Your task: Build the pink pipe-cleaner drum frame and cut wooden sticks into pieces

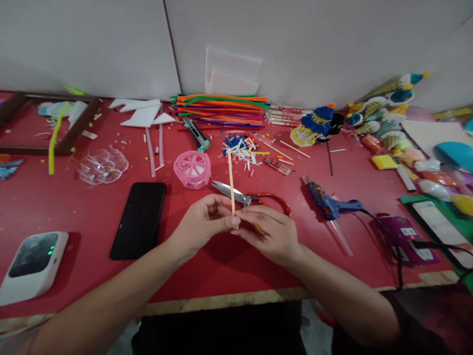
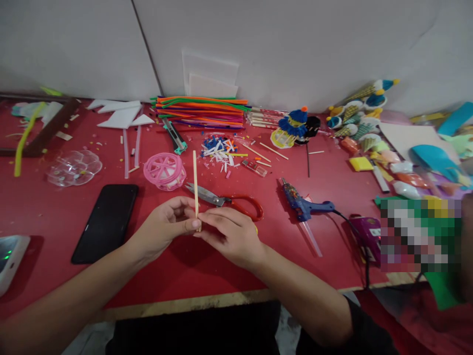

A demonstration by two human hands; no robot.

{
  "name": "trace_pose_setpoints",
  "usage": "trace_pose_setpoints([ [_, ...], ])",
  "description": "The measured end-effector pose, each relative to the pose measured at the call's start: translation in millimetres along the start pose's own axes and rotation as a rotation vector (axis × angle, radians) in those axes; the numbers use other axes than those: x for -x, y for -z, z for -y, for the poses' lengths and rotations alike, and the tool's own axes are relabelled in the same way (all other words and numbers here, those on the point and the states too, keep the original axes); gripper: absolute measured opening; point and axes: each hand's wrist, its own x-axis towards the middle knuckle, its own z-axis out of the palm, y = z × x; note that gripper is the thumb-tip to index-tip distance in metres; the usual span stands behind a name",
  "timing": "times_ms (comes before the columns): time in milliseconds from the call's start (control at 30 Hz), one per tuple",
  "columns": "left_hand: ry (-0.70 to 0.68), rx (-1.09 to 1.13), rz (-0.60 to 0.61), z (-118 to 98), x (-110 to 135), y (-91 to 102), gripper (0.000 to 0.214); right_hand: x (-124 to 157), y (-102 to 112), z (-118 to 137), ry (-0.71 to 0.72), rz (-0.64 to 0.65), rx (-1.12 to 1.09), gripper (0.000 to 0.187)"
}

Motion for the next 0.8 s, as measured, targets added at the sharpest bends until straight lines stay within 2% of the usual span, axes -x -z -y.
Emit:
trace_pose_setpoints([
  [133, 0.012, -0.006, -0.001, -1.1, -0.6, 0.3, 0.031, 0.5, 0.5, -0.4, 0.026, -0.016, 0.036, 0.029],
  [333, -0.045, -0.086, -0.043, 2.8, -0.3, 2.5, 0.021, -1.4, 3.0, -0.3, 0.071, -0.005, 0.107, 0.031],
  [533, -0.037, -0.108, 0.011, 3.3, 0.0, 2.2, 0.015, -1.1, 4.2, -0.6, 0.095, 0.017, 0.121, 0.038],
  [667, -0.033, -0.087, 0.046, 2.6, 0.2, 1.0, 0.009, -1.7, 2.9, 1.1, 0.08, -0.026, 0.115, 0.04],
  [800, -0.03, -0.066, 0.059, 3.0, 1.4, 0.6, 0.008, -2.6, 2.3, 2.1, 0.068, -0.062, 0.105, 0.032],
])
